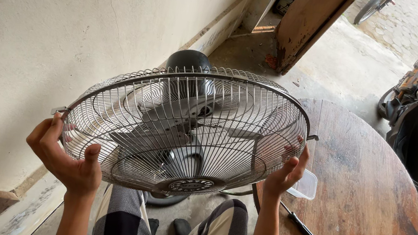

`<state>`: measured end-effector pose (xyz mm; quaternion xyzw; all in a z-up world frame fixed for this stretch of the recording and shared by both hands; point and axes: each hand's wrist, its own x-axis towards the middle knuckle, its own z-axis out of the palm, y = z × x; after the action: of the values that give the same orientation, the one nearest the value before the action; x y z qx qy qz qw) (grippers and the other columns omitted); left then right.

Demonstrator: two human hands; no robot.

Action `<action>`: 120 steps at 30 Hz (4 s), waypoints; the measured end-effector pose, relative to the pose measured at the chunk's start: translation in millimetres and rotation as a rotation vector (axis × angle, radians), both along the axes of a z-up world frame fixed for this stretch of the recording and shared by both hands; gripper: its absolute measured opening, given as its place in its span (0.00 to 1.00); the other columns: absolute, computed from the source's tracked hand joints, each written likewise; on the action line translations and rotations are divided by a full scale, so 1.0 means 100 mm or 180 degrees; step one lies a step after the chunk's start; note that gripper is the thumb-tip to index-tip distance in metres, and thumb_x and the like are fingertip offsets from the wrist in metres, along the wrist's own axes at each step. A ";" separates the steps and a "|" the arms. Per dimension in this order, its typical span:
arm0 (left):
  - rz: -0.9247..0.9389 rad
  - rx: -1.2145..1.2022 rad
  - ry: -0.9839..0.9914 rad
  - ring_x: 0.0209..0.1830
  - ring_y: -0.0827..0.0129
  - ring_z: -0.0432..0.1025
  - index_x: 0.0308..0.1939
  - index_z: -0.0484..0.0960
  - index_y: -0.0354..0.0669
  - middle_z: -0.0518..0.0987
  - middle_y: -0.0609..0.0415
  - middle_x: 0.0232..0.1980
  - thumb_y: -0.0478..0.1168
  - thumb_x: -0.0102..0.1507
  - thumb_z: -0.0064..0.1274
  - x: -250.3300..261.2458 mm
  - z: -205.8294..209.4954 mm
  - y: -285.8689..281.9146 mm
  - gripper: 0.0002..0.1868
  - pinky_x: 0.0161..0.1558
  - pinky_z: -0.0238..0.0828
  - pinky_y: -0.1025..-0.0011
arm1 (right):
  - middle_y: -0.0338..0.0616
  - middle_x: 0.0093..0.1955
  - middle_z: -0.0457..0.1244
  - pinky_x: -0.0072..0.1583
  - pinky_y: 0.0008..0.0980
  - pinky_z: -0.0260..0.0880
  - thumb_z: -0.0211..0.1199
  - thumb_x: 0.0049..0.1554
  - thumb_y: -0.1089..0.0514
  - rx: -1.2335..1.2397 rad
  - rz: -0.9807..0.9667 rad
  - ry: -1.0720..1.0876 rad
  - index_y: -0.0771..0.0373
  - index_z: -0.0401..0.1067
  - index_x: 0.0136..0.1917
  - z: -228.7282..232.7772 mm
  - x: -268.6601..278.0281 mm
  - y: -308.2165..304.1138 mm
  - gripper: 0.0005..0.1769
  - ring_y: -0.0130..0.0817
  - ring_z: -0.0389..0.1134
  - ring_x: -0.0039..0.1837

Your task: The person reassembles an electric fan by attaching the fan blades to the motor shaft, securing them with a nut, and then fitting both the rear and front wire cages. The person uses a screwdriver to tighten the nut and aligns the cages with the fan housing.

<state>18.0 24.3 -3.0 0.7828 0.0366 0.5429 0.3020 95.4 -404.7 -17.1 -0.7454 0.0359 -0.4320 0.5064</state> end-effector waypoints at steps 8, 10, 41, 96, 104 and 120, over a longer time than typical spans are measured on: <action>-0.0084 0.0010 -0.0011 0.73 0.54 0.62 0.69 0.62 0.35 0.63 0.37 0.71 0.72 0.73 0.36 0.03 0.12 -0.03 0.42 0.63 0.75 0.66 | 0.45 0.64 0.62 0.59 0.33 0.62 0.35 0.69 0.24 -0.0211 0.0156 -0.0193 0.62 0.64 0.75 0.00 0.12 0.02 0.45 0.27 0.61 0.54; -0.0280 -0.0153 -0.0052 0.76 0.52 0.62 0.67 0.61 0.34 0.64 0.34 0.72 0.72 0.72 0.37 0.03 0.14 -0.06 0.43 0.67 0.73 0.61 | 0.44 0.67 0.64 0.71 0.37 0.61 0.35 0.72 0.25 -0.0384 0.0222 -0.0390 0.62 0.65 0.74 0.03 0.15 0.02 0.42 0.31 0.63 0.66; -0.0370 -0.0299 0.0132 0.64 0.64 0.63 0.66 0.68 0.39 0.64 0.45 0.69 0.73 0.71 0.40 0.27 -0.02 0.20 0.41 0.55 0.71 0.69 | 0.38 0.49 0.64 0.42 0.22 0.50 0.47 0.67 0.27 0.0136 0.0359 -0.0250 0.66 0.68 0.65 0.21 -0.11 0.09 0.39 0.17 0.50 0.37; -0.0771 -0.0751 0.0365 0.50 0.68 0.69 0.57 0.72 0.37 0.70 0.48 0.58 0.71 0.71 0.48 -0.05 0.30 0.33 0.38 0.52 0.71 0.66 | 0.23 0.33 0.51 0.38 0.23 0.43 0.59 0.62 0.29 0.0664 0.0426 0.0225 0.56 0.76 0.59 0.33 -0.53 0.02 0.30 0.17 0.45 0.35; -0.0638 -0.0471 0.0280 0.63 0.62 0.67 0.59 0.70 0.36 0.68 0.47 0.62 0.71 0.74 0.46 0.17 0.18 0.38 0.37 0.60 0.71 0.63 | 0.24 0.34 0.49 0.42 0.24 0.44 0.55 0.65 0.29 0.0556 0.0478 -0.0079 0.59 0.73 0.62 0.29 -0.33 0.17 0.32 0.17 0.46 0.37; -0.0567 -0.0342 0.0145 0.67 0.59 0.65 0.69 0.67 0.36 0.66 0.44 0.68 0.67 0.76 0.40 0.34 0.09 0.33 0.37 0.65 0.70 0.59 | 0.33 0.46 0.56 0.54 0.25 0.56 0.50 0.67 0.27 0.0406 0.0291 -0.0450 0.66 0.64 0.62 0.12 -0.07 0.24 0.38 0.21 0.54 0.48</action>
<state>52.5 56.9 6.3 0.7777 0.0029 0.4932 0.3897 88.8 -380.7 -5.2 -0.6802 -0.0065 -0.4567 0.5733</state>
